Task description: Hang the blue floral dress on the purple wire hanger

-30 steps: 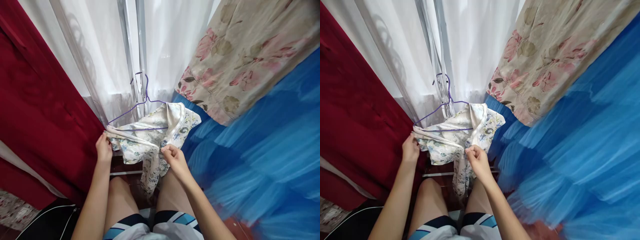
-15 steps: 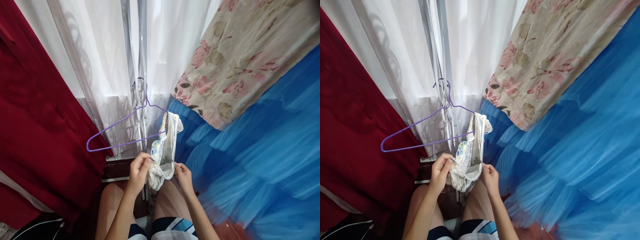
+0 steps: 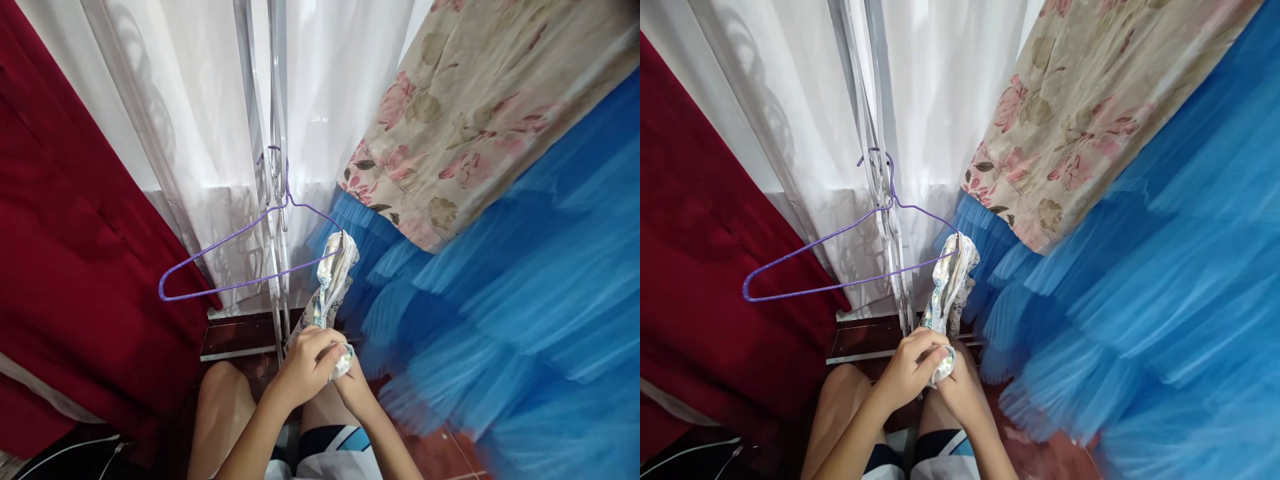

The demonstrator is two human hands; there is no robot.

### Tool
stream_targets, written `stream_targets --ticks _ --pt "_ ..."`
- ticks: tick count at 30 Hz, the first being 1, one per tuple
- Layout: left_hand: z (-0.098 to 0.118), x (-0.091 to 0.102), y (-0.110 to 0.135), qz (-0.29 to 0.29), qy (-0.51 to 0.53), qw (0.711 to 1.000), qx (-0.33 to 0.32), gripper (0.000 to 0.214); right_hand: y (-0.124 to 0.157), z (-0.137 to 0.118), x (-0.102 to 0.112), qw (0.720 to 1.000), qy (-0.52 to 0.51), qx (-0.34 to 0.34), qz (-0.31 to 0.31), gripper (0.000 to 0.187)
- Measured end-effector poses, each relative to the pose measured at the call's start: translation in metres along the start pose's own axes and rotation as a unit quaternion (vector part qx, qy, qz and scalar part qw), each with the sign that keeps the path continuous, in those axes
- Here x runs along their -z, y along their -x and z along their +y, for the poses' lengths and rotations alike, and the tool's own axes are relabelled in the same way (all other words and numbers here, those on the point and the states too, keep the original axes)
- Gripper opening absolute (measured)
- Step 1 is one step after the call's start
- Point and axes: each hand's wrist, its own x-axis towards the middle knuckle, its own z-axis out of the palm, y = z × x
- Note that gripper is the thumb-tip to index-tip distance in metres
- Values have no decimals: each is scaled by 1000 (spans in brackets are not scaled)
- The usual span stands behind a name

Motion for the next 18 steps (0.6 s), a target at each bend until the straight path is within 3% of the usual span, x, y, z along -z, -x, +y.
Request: stream_targets --ticks 5,9,13,18 --pt "-9 -8 -16 37 39 997 47 25 12 -4 6 985 -116 -130 -23 18" --pt "-27 -10 -10 3 96 992 85 27 22 -8 10 975 -113 -168 -88 27" --pt "-50 -11 16 -20 175 977 123 32 25 -10 9 966 -104 -205 -117 32" --pt "-79 -1 71 -1 177 968 176 29 18 -10 9 960 -140 -229 -80 37"
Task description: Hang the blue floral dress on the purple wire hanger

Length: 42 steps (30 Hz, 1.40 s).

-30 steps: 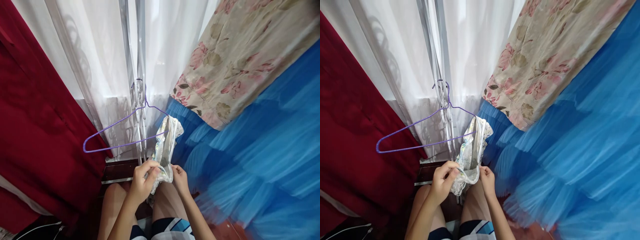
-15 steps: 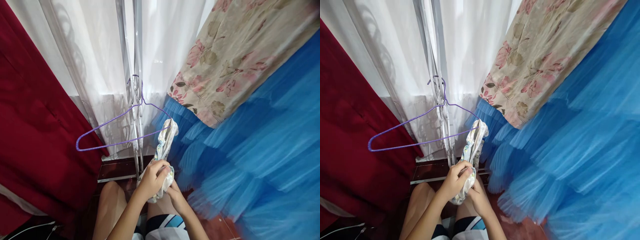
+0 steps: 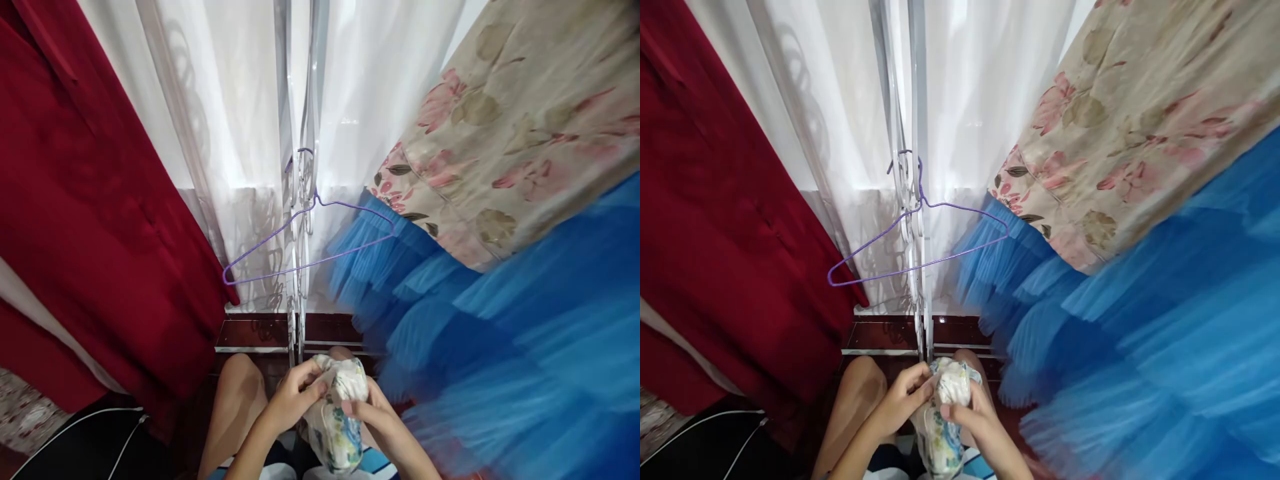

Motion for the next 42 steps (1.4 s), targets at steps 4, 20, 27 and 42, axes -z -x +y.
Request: stream_targets --ticks 4,20,27,42 --pt "-20 26 35 105 -145 984 22 14 -3 -8 -7 998 -55 -3 -35 31" --pt "-22 6 29 -2 -149 989 -5 35 17 -15 -2 997 -68 -14 -28 53" --pt "-53 37 27 2 -348 937 31 33 13 -21 35 994 -20 77 70 48" --pt "130 246 -28 226 -619 751 -35 40 -114 -181 30 822 408 386 91 28"
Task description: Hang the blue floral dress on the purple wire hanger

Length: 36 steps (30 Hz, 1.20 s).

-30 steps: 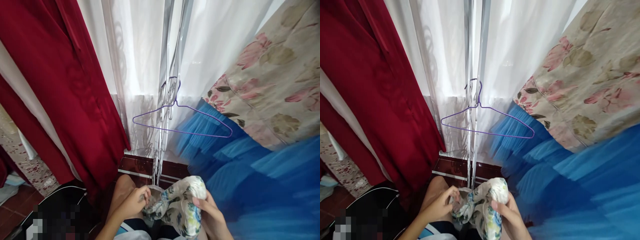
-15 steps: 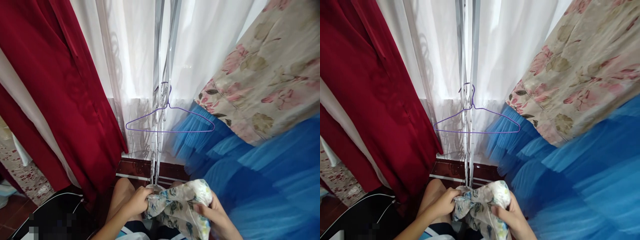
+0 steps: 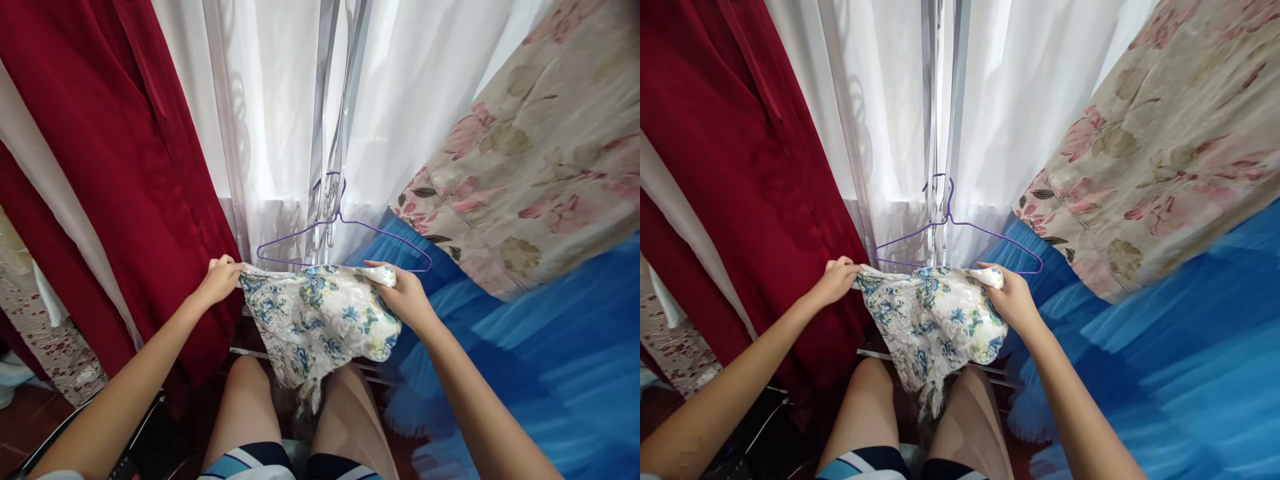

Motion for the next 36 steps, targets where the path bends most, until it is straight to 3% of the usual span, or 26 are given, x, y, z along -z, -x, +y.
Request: stream_targets --ticks 4,9,14,17,19,21,24,26,28,31,34,36 --pt "24 38 -25 38 -71 993 -84 35 -12 13 -4 999 42 -15 -14 20" --pt "62 61 -29 82 -126 974 -168 33 -5 9 0 998 62 -31 13 22" --pt "98 61 -44 88 20 974 -209 22 8 -2 -12 999 34 -39 14 24" --pt "121 54 -53 119 127 971 -165 25 14 -8 -25 999 -4 -41 -1 25" --pt "134 52 -54 143 146 970 -128 25 19 -11 -28 999 -20 -27 4 21" --pt "143 52 -52 169 146 967 -119 24 24 -12 -25 997 -33 -11 73 22" --pt "148 53 -43 190 135 964 -127 19 25 -4 -7 967 -36 -29 250 52" --pt "148 53 -39 186 122 967 -126 16 17 5 10 955 -20 -43 293 65" --pt "146 53 -37 180 110 971 -116 17 6 14 30 971 2 -52 232 56" --pt "137 55 -40 190 94 974 -83 21 -6 19 63 991 17 -103 81 37" --pt "123 57 -48 188 120 972 -70 25 -3 16 87 982 -73 -159 -76 38" --pt "119 54 -54 155 157 973 -62 28 3 12 86 971 -147 -151 -114 43"
